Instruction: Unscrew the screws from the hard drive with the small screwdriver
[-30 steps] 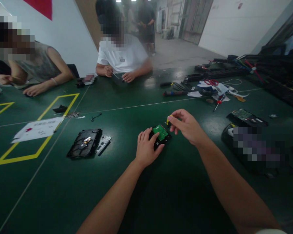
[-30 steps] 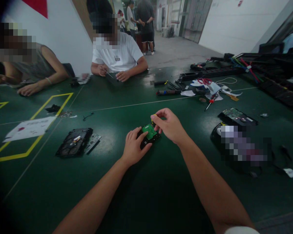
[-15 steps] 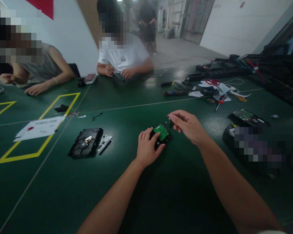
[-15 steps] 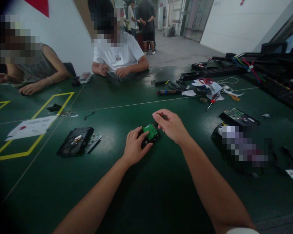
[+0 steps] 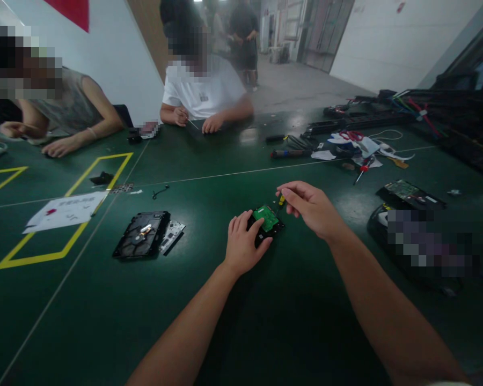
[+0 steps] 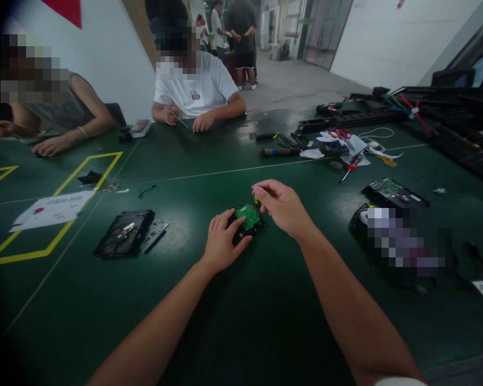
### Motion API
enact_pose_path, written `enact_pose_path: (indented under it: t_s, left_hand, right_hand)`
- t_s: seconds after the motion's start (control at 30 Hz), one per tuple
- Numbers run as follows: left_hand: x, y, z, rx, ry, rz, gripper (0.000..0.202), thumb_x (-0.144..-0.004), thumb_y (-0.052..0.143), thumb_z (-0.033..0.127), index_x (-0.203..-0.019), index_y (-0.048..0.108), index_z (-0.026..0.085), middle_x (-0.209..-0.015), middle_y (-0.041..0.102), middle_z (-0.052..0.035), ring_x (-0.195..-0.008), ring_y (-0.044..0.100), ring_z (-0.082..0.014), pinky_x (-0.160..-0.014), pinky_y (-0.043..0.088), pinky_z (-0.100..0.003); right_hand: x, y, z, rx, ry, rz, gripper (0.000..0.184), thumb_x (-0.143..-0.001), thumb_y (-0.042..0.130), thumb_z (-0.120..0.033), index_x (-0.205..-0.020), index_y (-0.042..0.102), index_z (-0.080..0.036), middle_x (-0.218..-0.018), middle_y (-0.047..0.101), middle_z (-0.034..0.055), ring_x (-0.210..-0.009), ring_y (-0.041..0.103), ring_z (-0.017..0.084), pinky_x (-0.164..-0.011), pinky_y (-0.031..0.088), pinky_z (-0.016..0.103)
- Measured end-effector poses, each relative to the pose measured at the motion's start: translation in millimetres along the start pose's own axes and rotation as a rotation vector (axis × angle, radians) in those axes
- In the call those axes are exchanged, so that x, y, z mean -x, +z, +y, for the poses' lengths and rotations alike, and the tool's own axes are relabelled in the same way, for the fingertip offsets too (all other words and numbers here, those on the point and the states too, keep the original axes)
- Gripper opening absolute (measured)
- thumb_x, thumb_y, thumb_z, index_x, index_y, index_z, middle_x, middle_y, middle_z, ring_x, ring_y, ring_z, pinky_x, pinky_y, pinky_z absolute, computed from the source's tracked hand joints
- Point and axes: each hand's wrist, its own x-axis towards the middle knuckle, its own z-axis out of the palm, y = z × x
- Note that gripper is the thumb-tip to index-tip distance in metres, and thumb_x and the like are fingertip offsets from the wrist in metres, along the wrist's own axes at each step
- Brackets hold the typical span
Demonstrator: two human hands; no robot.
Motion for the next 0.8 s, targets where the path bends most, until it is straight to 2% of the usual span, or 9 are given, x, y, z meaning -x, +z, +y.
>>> enact_pose_path:
  t_s: [0.13,0.23,0.43,0.57,0.73,0.8]
  left_hand:
    - [-0.1,-1.7,0.7,-0.002,0.001,-0.006,0.054,-0.096,0.070,0.050,-0.144,0.064,0.027,-0.162,0.047,-0.0144,-0.150,0.043,-0.0387,-0.125,0.032,-0.063]
    - [-0.4,-3.0,1.2,-0.006,-0.001,-0.015,0.054,-0.096,0.069,0.051,-0.145,0.063,0.027,-0.162,0.047,-0.0144,-0.151,0.043,-0.0383,-0.125,0.032,-0.062]
    - [-0.1,-2.7,1.4,-0.013,-0.005,-0.017,0.054,-0.097,0.068,0.051,-0.145,0.063,0.028,-0.162,0.047,-0.0140,-0.151,0.042,-0.0376,-0.126,0.031,-0.062]
    - [0.1,-1.8,1.0,-0.009,-0.005,-0.012,0.054,-0.096,0.069,0.051,-0.145,0.063,0.028,-0.162,0.047,-0.0138,-0.151,0.043,-0.0378,-0.125,0.031,-0.062]
    - [-0.2,-2.8,1.4,-0.007,-0.008,-0.014,0.053,-0.096,0.069,0.051,-0.145,0.063,0.028,-0.162,0.047,-0.0132,-0.151,0.042,-0.0381,-0.125,0.031,-0.063]
    - [-0.4,-3.5,1.8,-0.009,-0.008,-0.016,0.054,-0.096,0.069,0.051,-0.145,0.063,0.028,-0.162,0.047,-0.0136,-0.151,0.042,-0.0378,-0.126,0.031,-0.062]
  right_hand:
    - [2.3,2.5,-1.7,-0.001,0.036,0.041,0.035,-0.091,0.078,-0.051,-0.103,0.066,-0.021,-0.098,0.071,0.0045,-0.062,0.060,0.011,-0.052,0.044,0.027]
    - [3.0,3.1,-2.5,-0.026,0.048,0.044,0.036,-0.090,0.078,-0.051,-0.102,0.062,-0.021,-0.100,0.071,0.0046,-0.059,0.060,0.011,-0.048,0.042,0.026]
    - [2.3,1.3,-4.3,-0.068,0.032,-0.017,0.025,-0.098,0.067,-0.043,-0.111,0.070,-0.022,-0.112,0.073,0.0066,-0.060,0.062,0.010,-0.048,0.042,0.025]
    - [2.4,1.6,-5.3,-0.145,0.067,-0.004,0.023,-0.098,0.064,-0.039,-0.111,0.073,-0.022,-0.119,0.073,0.0076,-0.063,0.064,0.011,-0.051,0.046,0.027]
    - [2.7,2.3,-5.4,-0.051,0.064,0.016,0.025,-0.097,0.069,-0.043,-0.107,0.072,-0.021,-0.086,0.070,0.0029,-0.064,0.061,0.013,-0.055,0.047,0.027]
    - [3.3,3.4,-5.3,-0.006,0.056,0.016,0.029,-0.093,0.075,-0.047,-0.104,0.069,-0.021,-0.086,0.069,0.0022,-0.063,0.059,0.012,-0.055,0.046,0.027]
